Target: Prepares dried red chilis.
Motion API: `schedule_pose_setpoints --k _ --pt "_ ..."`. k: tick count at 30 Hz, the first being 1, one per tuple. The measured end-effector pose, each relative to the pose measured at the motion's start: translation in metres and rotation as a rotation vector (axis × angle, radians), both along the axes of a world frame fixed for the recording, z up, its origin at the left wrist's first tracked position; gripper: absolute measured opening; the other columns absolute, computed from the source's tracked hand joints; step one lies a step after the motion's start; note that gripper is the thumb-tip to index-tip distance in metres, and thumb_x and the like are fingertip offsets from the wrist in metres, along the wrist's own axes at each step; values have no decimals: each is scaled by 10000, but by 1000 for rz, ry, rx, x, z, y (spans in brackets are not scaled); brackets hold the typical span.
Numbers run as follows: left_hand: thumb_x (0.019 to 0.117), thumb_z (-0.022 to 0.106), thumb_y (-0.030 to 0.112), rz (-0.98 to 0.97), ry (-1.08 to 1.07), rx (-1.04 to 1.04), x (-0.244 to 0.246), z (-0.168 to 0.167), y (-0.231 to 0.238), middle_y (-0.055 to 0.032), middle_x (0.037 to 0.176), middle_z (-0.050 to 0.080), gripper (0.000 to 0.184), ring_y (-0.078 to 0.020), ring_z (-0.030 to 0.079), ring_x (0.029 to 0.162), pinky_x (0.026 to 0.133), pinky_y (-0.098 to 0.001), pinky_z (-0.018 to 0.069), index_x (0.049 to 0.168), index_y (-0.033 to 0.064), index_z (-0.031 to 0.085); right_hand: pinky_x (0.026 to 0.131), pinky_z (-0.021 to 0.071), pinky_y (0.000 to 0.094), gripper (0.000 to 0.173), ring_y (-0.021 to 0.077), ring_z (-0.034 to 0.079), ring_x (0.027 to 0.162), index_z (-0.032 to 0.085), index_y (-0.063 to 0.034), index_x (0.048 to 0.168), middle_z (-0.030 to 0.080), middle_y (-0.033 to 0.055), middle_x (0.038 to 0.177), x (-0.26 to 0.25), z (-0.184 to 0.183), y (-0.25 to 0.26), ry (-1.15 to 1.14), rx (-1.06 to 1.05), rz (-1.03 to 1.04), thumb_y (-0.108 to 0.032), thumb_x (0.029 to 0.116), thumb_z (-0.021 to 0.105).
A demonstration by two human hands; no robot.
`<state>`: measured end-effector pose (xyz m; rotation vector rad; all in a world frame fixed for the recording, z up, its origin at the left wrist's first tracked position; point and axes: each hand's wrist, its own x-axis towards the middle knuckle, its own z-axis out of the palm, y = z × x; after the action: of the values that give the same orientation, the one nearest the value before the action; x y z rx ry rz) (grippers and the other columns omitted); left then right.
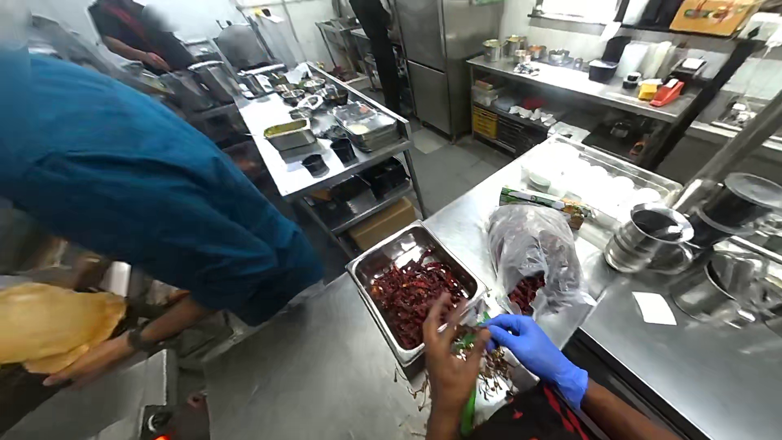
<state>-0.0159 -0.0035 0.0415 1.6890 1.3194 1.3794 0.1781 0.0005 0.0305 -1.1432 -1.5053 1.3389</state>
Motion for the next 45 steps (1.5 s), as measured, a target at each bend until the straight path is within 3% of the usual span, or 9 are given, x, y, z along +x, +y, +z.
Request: schedule_pose_setpoints --k 5,16,25,28,31,33,35,39,45 --pt "999 658 236 -35 168 48 9 -10 0 18 1032 747 191 -83 708 939 871 -336 618 1114 154 786 711 586 366 292 148 677 735 750 -126 978 715 5 804 -1 -6 7 -86 81 -3 -315 1065 545" --pt "1014 593 201 0 418 29 21 -8 -7 -100 1004 723 214 -247 695 992 925 -440 563 1033 67 758 593 480 394 535 161 560 591 706 -97 751 597 24 634 -9 -4 14 -171 -145 -87 -506 1041 521" --pt "991 598 40 -22 -316 -128 26 -8 -16 -82 962 711 130 -150 685 869 798 -319 592 1029 -3 715 555 472 173 505 24 540 518 532 -128 633 542 -47 548 -45 90 -20 534 -276 -137 -70 1072 289" --pt "991 633 62 -33 -424 -192 23 -19 -12 -90 909 716 112 -167 672 778 709 -325 583 1033 5 720 559 460 251 506 77 505 540 567 -100 673 523 -19 580 -31 13 3 615 -165 11 -261 1109 368" --pt "976 673 171 11 -116 -157 4 -24 7 -15 980 738 134 -122 706 891 838 -342 614 1053 90 748 612 501 338 418 149 561 618 690 -61 825 600 41 673 -15 -36 13 188 -95 20 -357 1067 521" --pt "991 643 219 61 154 -89 -14 -19 25 -10 1029 732 178 -127 700 971 914 -374 598 1076 118 761 892 576 364 376 106 687 989 734 -210 1200 732 -23 1085 -6 -42 8 -277 -57 33 -500 995 609" --pt "1004 618 273 138 372 -27 -30 -19 47 -20 1120 728 230 -183 675 1075 986 -456 544 1141 161 765 1155 430 440 705 145 500 1396 485 -248 1543 515 -1 1540 0 -47 4 -602 18 115 -627 954 572" --pt "1031 575 317 195 568 -14 -57 -43 73 -109 1414 608 393 -317 557 1324 1112 -566 440 1367 127 652 1085 493 419 484 116 609 1255 694 -262 1312 675 -39 1329 19 -57 2 -694 77 -2 -586 991 530" --pt "1024 512 301 293 695 116 -57 -90 71 -131 1368 635 372 -352 549 1322 1153 -558 376 1247 91 721 772 581 475 238 170 712 818 784 -216 952 742 -22 850 71 -42 5 -1034 246 -355 -359 980 595"
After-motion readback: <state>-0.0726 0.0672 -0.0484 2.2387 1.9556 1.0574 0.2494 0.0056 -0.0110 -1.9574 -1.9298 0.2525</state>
